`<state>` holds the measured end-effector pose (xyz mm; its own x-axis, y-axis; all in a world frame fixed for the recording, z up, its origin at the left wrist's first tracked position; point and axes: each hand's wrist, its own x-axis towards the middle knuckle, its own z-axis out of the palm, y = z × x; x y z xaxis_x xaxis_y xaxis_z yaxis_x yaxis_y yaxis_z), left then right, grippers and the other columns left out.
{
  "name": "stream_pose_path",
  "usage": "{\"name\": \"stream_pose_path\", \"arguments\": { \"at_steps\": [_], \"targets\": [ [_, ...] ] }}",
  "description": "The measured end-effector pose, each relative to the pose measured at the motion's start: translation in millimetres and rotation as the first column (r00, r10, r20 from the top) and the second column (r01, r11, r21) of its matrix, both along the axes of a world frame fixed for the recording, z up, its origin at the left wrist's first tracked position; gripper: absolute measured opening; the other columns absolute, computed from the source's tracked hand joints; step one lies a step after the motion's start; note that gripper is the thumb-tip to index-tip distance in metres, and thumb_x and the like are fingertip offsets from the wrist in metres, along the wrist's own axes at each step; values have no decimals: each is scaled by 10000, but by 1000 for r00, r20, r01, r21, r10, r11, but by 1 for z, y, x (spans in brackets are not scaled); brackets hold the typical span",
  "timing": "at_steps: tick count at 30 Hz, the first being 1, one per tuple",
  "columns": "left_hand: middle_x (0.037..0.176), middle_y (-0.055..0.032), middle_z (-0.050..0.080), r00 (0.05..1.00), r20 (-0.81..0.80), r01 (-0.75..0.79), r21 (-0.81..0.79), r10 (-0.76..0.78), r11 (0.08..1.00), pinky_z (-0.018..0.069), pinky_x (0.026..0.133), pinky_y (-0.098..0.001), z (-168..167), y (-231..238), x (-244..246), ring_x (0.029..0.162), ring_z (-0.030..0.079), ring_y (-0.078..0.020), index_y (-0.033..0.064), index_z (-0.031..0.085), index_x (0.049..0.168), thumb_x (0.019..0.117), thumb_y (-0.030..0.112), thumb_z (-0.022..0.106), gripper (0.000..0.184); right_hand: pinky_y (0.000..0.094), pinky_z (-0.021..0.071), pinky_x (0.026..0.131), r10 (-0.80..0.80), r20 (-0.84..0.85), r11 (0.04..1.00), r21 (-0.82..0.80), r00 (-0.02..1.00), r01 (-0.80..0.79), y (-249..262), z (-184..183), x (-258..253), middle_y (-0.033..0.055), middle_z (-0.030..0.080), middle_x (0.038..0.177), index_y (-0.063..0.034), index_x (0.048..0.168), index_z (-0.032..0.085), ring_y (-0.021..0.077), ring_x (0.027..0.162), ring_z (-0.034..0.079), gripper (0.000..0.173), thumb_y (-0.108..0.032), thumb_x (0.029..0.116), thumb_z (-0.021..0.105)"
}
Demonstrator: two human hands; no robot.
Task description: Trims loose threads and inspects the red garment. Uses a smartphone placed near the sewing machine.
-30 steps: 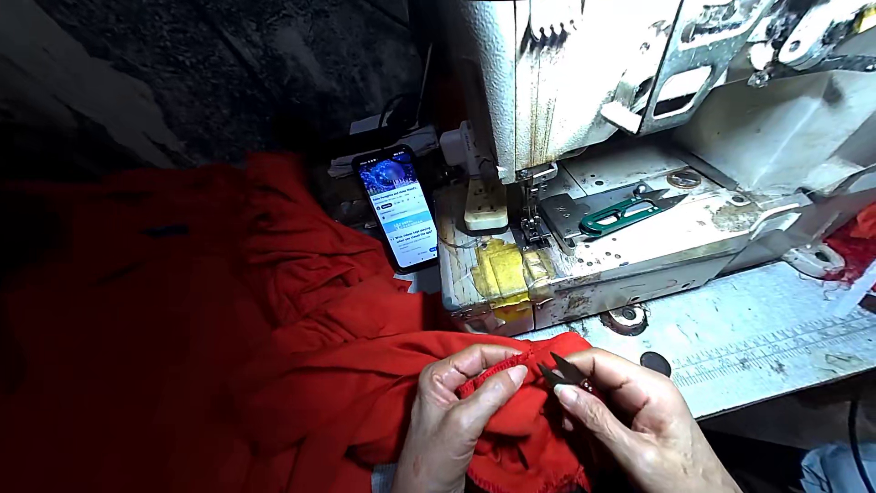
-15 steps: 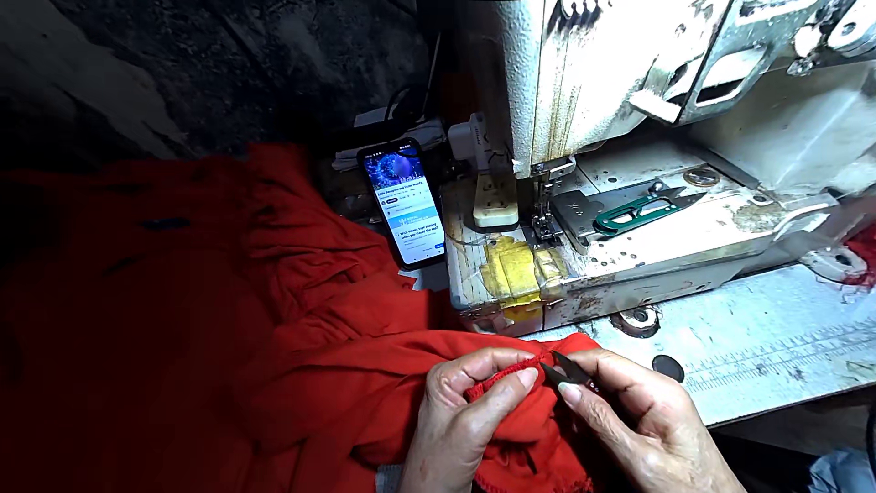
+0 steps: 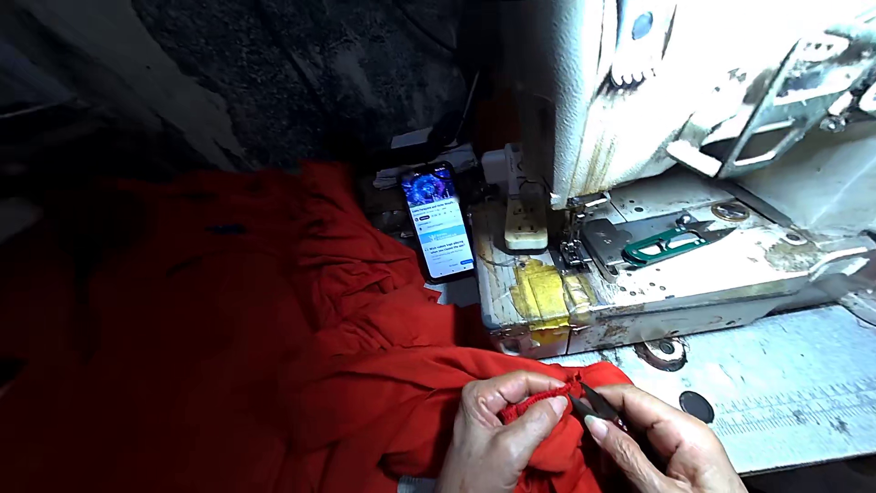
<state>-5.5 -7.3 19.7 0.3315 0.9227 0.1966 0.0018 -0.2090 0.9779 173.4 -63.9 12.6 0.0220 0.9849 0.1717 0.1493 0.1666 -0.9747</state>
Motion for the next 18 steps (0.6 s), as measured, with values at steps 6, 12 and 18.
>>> {"name": "stream_pose_path", "arguments": {
  "at_steps": [6, 12, 18],
  "targets": [
    [894, -2, 740, 998, 33, 50, 15, -50, 999, 552, 774, -180, -3, -1, -1, 837, 670, 5, -22, 748, 963, 907, -24, 627, 133, 164, 475, 490, 130, -488, 990, 109, 863, -87, 1, -1, 11, -87, 689, 788, -109, 1093, 661, -14, 584, 587, 198, 7, 996, 534],
    [848, 3, 733, 996, 84, -22, 43, 18, 999, 534, 743, -170, -7, -2, 2, 794, 653, 12, -25, 755, 933, 897, -30, 635, 126, 185, 548, 574, 128, -243, 979, 189, 962, -82, 4, -4, 17, -105, 717, 871, -108, 1117, 661, -7, 675, 648, 183, -9, 991, 570],
    [801, 44, 722, 995, 61, -80, 2, 80, 997, 526, 711, -169, -7, -1, 5, 757, 641, 22, 50, 781, 863, 950, 62, 622, 181, 149, 494, 571, 21, -170, 991, 135, 985, 3, -3, -6, 6, -73, 696, 902, -24, 1080, 663, -49, 674, 581, 160, -37, 924, 696]
  ]
}}
